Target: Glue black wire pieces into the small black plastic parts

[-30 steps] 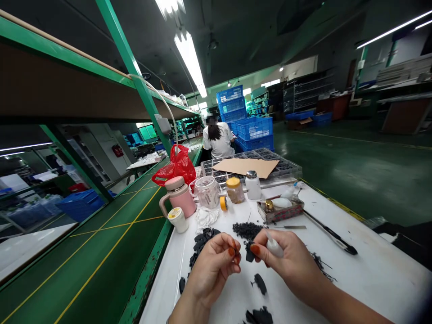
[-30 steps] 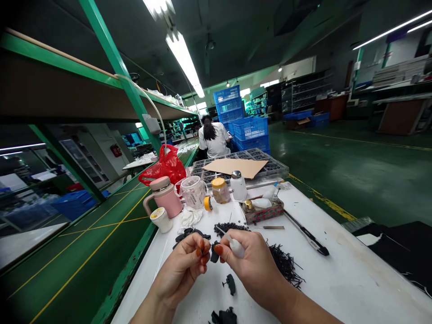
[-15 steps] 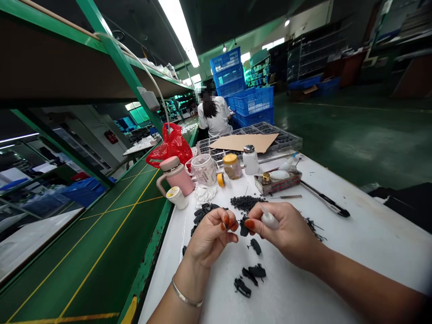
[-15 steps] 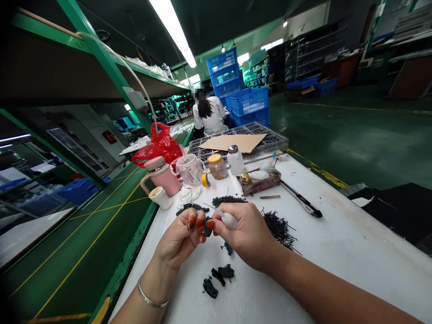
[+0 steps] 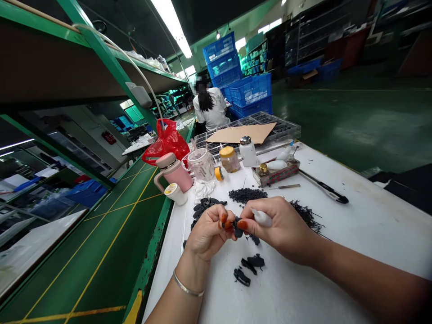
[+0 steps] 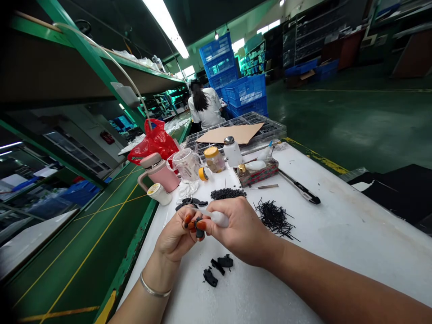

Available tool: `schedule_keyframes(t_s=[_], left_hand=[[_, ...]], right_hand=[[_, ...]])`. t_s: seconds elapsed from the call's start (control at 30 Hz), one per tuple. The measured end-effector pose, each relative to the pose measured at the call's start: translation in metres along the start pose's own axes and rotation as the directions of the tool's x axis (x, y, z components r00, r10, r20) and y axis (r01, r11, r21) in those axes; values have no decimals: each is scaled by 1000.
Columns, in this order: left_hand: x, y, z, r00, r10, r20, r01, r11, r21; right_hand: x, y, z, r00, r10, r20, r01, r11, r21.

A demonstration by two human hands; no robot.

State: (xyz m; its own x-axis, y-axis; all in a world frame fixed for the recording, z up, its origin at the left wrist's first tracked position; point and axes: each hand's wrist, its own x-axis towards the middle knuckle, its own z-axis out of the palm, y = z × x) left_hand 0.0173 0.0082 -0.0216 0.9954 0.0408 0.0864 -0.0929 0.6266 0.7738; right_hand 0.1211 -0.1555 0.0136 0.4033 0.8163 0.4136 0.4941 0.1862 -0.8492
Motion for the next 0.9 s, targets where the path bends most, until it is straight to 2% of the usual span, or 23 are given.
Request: schedule_keyframes(t_s=[0.17, 0.43, 0.67, 0.9], left_hand=[[0, 1, 1, 999, -4, -38, 4, 1000, 4], [0, 0, 3, 1000, 15, 25, -15, 1000, 9], [1, 0, 4, 999, -1, -37, 5, 995, 104], [1, -1, 4, 999, 3, -42, 2, 994, 110]], right_hand=[[0, -2, 0, 999, -31, 32, 30, 999, 20], [1, -2, 1, 998, -60, 26, 59, 997, 48], [0, 1, 1, 998, -54, 38, 52, 998, 33], [0, 2, 1, 998, -46, 39, 45, 999, 9]])
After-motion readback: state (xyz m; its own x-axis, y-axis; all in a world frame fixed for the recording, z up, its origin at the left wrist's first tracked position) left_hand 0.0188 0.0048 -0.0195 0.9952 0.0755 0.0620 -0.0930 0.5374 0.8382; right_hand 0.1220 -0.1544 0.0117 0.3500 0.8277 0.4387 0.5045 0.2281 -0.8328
